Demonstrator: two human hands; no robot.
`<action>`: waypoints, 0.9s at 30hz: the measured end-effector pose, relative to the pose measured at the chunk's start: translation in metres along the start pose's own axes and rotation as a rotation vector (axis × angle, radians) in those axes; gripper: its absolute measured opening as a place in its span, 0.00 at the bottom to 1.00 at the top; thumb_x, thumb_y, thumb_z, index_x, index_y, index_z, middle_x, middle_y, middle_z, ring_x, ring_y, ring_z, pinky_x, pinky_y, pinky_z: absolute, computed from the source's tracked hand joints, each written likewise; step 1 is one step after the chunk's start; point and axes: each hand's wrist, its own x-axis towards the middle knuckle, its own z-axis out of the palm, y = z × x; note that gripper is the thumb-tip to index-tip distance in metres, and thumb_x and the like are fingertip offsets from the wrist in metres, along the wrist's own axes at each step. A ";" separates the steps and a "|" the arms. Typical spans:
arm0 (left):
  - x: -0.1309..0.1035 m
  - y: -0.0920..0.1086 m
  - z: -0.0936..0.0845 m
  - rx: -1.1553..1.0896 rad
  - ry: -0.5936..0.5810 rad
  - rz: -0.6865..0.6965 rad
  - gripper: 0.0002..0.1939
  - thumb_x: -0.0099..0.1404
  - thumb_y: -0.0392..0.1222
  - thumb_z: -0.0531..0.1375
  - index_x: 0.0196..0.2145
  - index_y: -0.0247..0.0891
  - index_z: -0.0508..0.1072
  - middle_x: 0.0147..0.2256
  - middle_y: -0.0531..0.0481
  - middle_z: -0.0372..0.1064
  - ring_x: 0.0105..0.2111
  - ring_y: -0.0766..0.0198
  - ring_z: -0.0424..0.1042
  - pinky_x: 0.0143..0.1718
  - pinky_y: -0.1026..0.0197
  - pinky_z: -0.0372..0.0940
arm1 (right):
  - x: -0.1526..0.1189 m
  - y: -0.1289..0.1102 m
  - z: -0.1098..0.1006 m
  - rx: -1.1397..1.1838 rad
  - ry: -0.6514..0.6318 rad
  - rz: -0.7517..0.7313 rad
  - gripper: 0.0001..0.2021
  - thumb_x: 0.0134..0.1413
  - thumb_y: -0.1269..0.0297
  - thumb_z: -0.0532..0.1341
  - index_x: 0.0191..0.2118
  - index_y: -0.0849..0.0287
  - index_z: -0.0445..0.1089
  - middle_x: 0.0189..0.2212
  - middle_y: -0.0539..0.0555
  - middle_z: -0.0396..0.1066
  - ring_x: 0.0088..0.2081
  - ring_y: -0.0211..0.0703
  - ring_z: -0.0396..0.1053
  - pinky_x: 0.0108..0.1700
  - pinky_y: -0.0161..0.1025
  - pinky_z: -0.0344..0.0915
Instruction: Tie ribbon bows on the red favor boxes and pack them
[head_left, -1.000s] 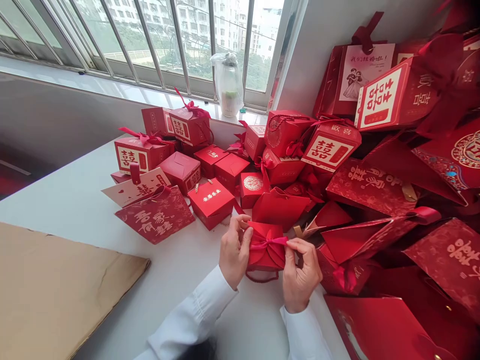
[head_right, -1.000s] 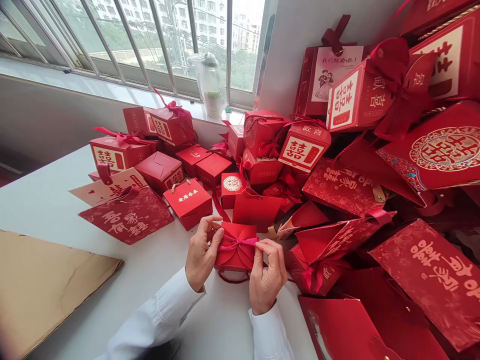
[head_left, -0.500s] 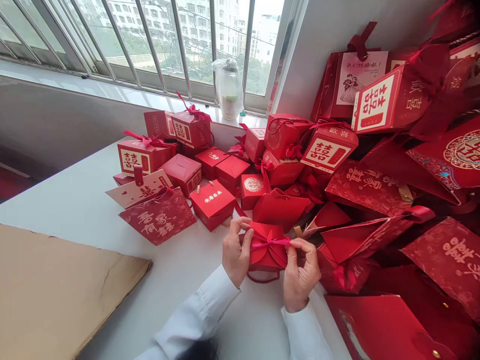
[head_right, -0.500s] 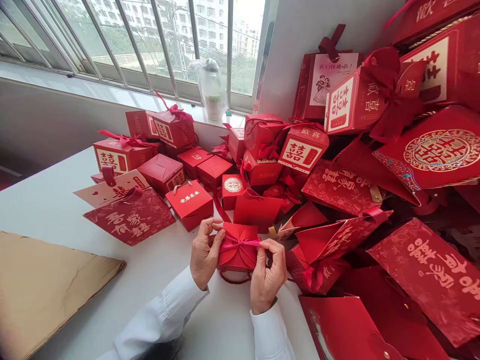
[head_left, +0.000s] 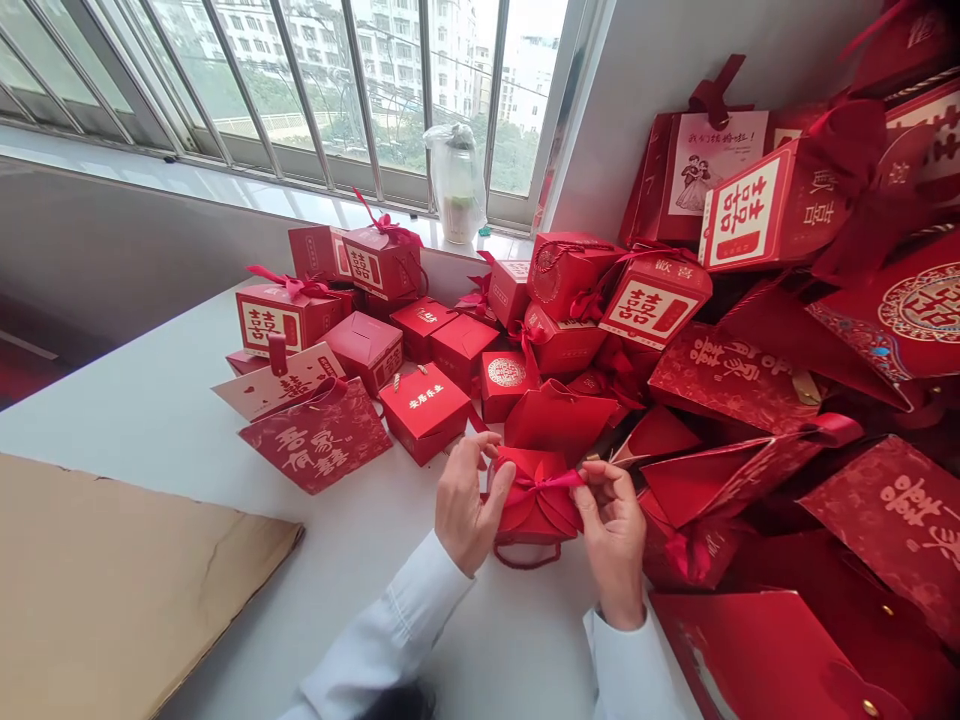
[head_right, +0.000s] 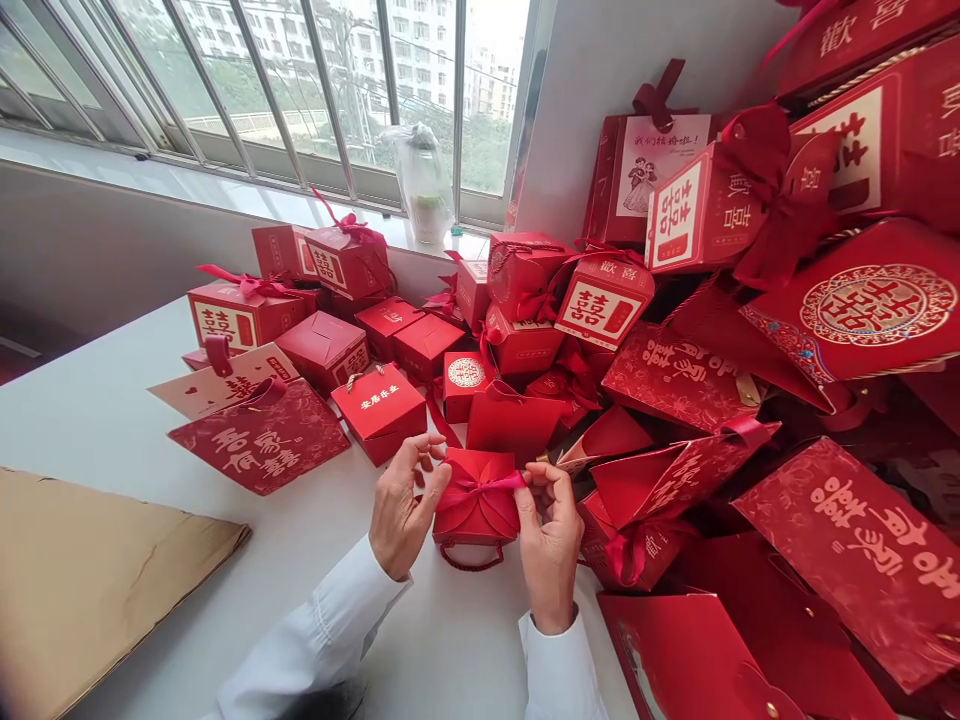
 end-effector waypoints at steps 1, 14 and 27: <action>0.000 0.001 -0.002 0.058 0.024 0.081 0.10 0.65 0.41 0.55 0.45 0.39 0.66 0.38 0.48 0.65 0.38 0.61 0.64 0.42 0.57 0.63 | 0.002 -0.001 -0.005 0.023 -0.067 0.007 0.11 0.55 0.59 0.60 0.43 0.56 0.64 0.39 0.54 0.69 0.41 0.44 0.69 0.44 0.39 0.65; -0.007 0.016 0.013 0.230 -0.034 0.281 0.05 0.63 0.36 0.59 0.31 0.42 0.74 0.36 0.50 0.71 0.48 0.51 0.59 0.45 0.49 0.48 | 0.023 -0.022 0.000 -0.241 -0.182 0.107 0.14 0.50 0.52 0.63 0.39 0.56 0.68 0.27 0.51 0.73 0.29 0.43 0.69 0.33 0.38 0.64; 0.000 0.009 0.002 0.089 -0.193 0.146 0.03 0.60 0.37 0.61 0.33 0.42 0.71 0.36 0.52 0.72 0.44 0.56 0.66 0.46 0.52 0.53 | 0.026 -0.017 0.004 -0.106 -0.144 -0.010 0.11 0.54 0.59 0.60 0.43 0.55 0.67 0.36 0.53 0.73 0.37 0.43 0.71 0.40 0.39 0.66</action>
